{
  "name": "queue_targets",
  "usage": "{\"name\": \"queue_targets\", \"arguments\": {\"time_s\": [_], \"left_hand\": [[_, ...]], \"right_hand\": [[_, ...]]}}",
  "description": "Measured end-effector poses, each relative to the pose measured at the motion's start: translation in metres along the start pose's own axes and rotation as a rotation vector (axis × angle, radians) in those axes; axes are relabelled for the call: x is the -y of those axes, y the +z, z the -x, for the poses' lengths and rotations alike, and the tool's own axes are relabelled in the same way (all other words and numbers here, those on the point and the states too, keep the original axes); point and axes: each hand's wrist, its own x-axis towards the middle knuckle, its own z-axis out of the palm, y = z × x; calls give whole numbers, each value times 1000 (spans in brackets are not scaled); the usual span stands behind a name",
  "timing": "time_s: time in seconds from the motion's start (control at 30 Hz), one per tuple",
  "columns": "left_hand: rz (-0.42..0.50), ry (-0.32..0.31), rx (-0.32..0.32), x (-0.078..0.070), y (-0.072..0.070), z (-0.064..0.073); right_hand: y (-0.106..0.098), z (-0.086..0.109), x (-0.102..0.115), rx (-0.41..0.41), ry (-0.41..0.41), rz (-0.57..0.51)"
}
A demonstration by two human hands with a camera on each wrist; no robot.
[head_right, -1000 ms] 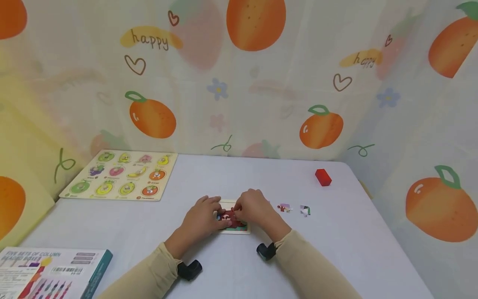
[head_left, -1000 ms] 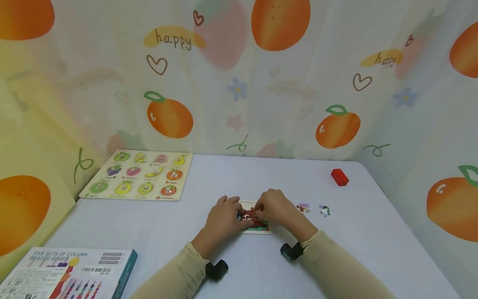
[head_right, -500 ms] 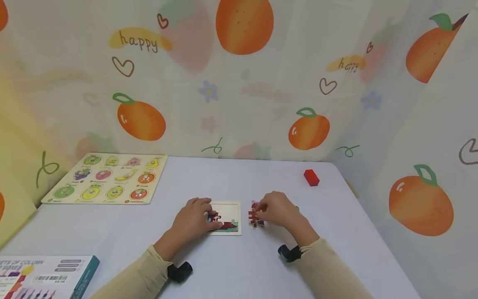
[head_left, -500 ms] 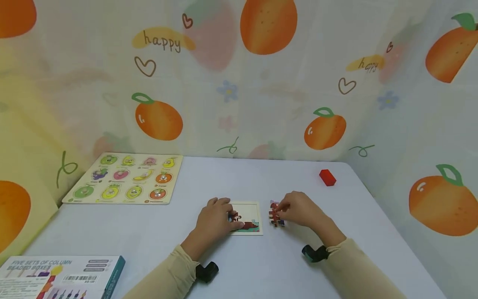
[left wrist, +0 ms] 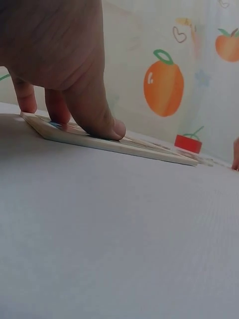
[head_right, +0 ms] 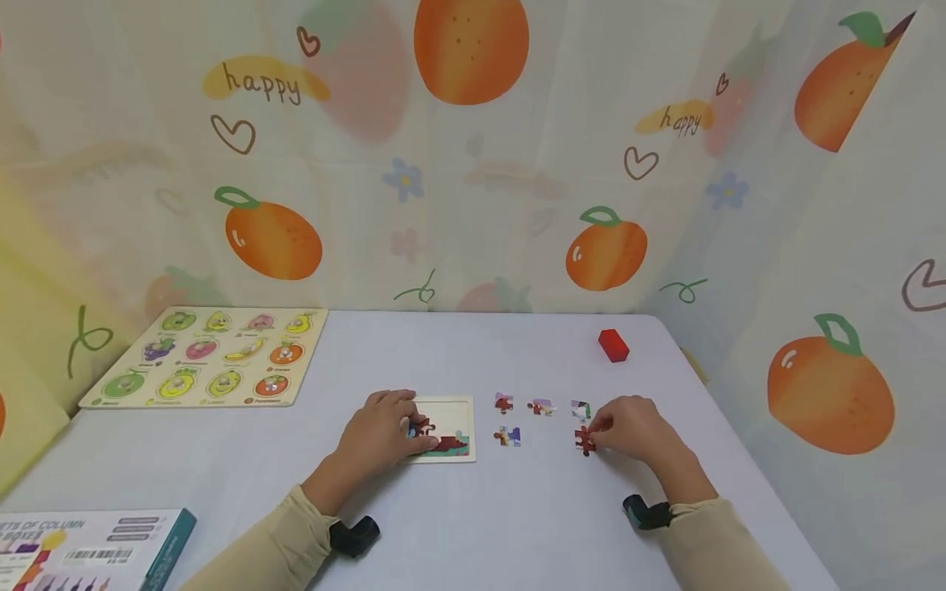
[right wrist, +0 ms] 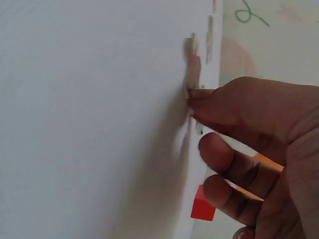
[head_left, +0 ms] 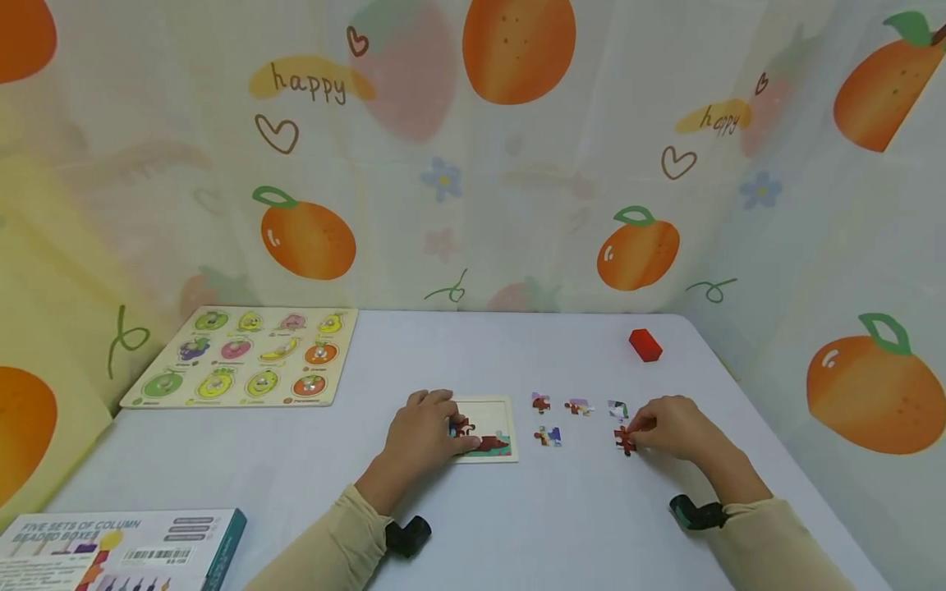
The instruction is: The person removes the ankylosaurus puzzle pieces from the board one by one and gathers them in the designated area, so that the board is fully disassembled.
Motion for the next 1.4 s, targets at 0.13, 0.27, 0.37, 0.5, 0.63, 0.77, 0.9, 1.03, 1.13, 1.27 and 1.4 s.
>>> {"name": "queue_targets", "arguments": {"time_s": [0.13,0.27,0.37,0.5,0.63,0.77,0.9,1.03,1.13,1.27,1.4], "left_hand": [[-8,21,-6,3,-1,2],[35,34,13,6,-3,2],[76,35,41,7,-3,0],[119,-2,72,8,-5,-4],[135,-60,106,7,-11,-6],[92,-63,138,5,-15,-7],[83,-70,154,2,-16,-7],[100,-88,151,2,-13,-6],[118,-101,141,2,-12,-5],[151,-87,105,4,-10,-4],[169,-90,60,5,-9,-1]], "right_hand": [[-3,-3,2,23,-31,42],[-8,-5,8,58,-64,71],[-10,-8,17,50,-87,56],[-6,-20,51,44,-115,8],[15,-40,104,70,-192,12],[39,-58,149,72,-330,48],[57,-71,175,75,-388,81],[66,-78,186,84,-385,109],[68,-80,189,81,-383,131],[69,-82,190,74,-407,137],[72,-83,191,63,-444,135]]}}
